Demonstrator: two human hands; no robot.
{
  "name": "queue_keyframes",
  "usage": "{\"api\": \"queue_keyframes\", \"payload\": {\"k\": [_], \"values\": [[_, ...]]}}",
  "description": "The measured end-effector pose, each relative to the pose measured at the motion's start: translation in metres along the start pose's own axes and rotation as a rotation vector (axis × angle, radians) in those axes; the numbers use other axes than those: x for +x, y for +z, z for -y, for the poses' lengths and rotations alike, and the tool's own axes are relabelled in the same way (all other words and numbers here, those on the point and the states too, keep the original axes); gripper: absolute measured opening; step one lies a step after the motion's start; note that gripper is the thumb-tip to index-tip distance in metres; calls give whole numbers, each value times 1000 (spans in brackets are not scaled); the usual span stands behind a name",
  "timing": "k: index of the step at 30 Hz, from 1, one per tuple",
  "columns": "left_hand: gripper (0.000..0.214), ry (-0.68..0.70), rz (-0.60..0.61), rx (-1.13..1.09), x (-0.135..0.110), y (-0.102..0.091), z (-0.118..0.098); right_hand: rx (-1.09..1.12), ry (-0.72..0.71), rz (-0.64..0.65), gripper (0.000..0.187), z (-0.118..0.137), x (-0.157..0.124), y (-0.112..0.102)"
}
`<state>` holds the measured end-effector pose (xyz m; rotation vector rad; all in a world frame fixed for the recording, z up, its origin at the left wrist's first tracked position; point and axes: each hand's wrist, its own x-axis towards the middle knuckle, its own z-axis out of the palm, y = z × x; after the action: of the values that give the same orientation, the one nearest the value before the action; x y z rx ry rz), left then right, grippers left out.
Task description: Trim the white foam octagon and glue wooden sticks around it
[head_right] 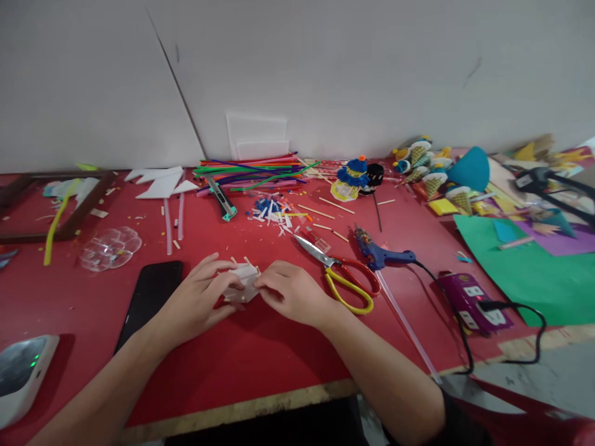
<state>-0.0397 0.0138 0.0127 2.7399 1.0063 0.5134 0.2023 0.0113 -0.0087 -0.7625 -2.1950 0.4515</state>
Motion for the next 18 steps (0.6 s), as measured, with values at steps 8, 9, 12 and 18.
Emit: {"api": "queue_keyframes", "payload": {"k": [8,9,12,18], "values": [[30,-14,-12,-14,0,2,-1,22,46,18,14,0,0,1],[30,-16,-11,-15,0,2,-1,25,59,20,14,0,0,1],[31,-22,-1,-24,0,3,-1,32,77,27,14,-1,-2,1],[32,-24,-3,-34,1,4,0,26,87,21,13,-2,-3,1]]}}
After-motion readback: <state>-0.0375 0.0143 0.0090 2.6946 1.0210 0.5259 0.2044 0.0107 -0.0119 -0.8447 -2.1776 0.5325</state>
